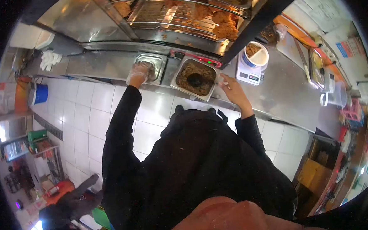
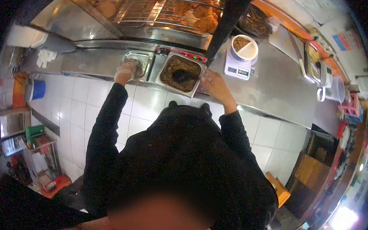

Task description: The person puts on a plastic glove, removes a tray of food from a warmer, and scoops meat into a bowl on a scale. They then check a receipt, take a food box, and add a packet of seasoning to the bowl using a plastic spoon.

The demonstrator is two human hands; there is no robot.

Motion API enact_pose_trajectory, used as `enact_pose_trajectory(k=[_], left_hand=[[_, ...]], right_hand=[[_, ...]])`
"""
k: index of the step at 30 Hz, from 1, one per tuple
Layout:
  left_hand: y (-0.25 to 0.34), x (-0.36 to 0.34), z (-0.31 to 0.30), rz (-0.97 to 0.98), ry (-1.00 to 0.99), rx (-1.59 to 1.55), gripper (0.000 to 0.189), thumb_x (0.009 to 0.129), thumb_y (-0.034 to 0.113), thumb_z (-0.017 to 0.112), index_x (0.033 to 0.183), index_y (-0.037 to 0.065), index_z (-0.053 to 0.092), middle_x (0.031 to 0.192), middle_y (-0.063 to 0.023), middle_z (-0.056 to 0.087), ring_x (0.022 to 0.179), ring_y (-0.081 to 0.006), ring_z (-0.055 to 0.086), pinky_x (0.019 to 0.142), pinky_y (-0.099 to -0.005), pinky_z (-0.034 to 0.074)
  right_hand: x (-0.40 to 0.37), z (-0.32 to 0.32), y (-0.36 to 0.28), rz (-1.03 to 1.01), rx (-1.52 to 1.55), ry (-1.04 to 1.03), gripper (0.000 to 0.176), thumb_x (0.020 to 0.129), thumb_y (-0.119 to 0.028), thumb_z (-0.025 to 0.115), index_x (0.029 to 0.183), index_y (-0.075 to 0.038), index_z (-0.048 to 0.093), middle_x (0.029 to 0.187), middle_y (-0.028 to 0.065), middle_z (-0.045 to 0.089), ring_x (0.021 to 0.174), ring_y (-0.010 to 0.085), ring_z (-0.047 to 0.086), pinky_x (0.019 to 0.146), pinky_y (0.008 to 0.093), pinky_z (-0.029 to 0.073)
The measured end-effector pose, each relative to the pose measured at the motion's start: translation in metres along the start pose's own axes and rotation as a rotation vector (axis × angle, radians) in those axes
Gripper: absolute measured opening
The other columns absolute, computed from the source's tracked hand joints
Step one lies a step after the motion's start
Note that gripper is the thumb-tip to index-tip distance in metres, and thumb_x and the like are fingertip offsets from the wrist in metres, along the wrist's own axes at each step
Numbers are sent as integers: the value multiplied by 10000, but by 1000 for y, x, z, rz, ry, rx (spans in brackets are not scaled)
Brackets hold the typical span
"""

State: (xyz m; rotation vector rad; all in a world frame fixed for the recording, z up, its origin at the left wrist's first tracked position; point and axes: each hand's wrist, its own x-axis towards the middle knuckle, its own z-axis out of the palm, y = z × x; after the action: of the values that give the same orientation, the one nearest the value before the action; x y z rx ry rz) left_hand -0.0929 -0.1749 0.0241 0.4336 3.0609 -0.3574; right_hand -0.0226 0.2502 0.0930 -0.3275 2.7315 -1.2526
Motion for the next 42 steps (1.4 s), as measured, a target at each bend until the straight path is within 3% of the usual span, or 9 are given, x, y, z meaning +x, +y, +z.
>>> enact_pose_trajectory(k=[4, 9, 11, 17, 24, 29, 35, 39, 42], left_hand=[[-9, 26, 2, 39, -392, 72, 336, 934, 192, 377, 1234, 198, 527, 1182, -95, 592, 1036, -264, 600, 873, -382, 484], [-20, 33, 6, 141, -348, 75, 339, 927, 215, 415, 1248, 247, 518, 1173, -62, 598, 1018, -262, 604, 857, -380, 492], [-41, 39, 54, 205, -108, 46, 208, 820, 157, 500, 932, 74, 654, 915, -135, 667, 847, -291, 650, 745, -397, 518], [-25, 25, -10, 136, -302, -51, 289, 878, 273, 479, 1120, 194, 616, 1050, -99, 646, 951, -298, 621, 814, -431, 498], [-32, 18, -12, 69, -320, -40, 253, 833, 211, 503, 1033, 144, 642, 1040, -149, 641, 948, -326, 624, 808, -447, 495], [-27, -3, -48, 52, -318, -32, 256, 850, 250, 485, 971, 94, 648, 1000, -169, 646, 915, -336, 636, 776, -445, 505], [-32, -10, -55, 122, -235, -8, 268, 854, 294, 497, 877, 67, 639, 838, -174, 651, 795, -332, 654, 697, -419, 522], [-25, -17, -85, 84, -170, -53, 238, 838, 278, 516, 849, 82, 651, 804, -180, 645, 758, -336, 647, 684, -423, 518], [-55, -4, -24, 124, -110, -49, 218, 820, 265, 515, 854, 102, 655, 816, -160, 649, 751, -333, 636, 681, -441, 504]], right_hand=[[-20, -25, 30, 74, 65, 75, 413, 865, -254, 606, 1228, -68, 538, 1139, 178, 571, 876, 264, 602, 776, 346, 479], [-53, -37, 57, 291, 179, 155, 325, 852, -221, 615, 1141, -75, 597, 1118, 158, 592, 865, 242, 609, 757, 325, 480], [-52, -33, 50, 417, 236, 134, 300, 848, -212, 615, 1113, -70, 612, 1116, 155, 594, 867, 237, 607, 750, 322, 480], [0, 17, -21, -59, -365, 201, 240, 775, -259, 664, 949, -95, 685, 944, 125, 566, 914, 260, 556, 789, 389, 446], [42, 52, -40, -9, -841, -27, 294, 760, -372, 658, 918, -126, 690, 971, 124, 583, 902, 257, 563, 781, 442, 410], [27, 35, -38, -453, -579, 189, 175, 739, -174, 604, 878, -93, 672, 893, 47, 591, 919, 234, 567, 817, 372, 421], [20, 34, -17, -554, -445, 326, 224, 717, -81, 579, 926, -102, 657, 936, 53, 623, 924, 221, 589, 774, 332, 467], [20, 41, -10, -478, -383, 257, 214, 751, -93, 602, 955, -77, 664, 870, 69, 635, 853, 249, 619, 746, 362, 489], [23, 41, -4, -22, 2, 166, 201, 811, -122, 614, 993, -58, 668, 796, 60, 647, 760, 212, 640, 693, 352, 498]])
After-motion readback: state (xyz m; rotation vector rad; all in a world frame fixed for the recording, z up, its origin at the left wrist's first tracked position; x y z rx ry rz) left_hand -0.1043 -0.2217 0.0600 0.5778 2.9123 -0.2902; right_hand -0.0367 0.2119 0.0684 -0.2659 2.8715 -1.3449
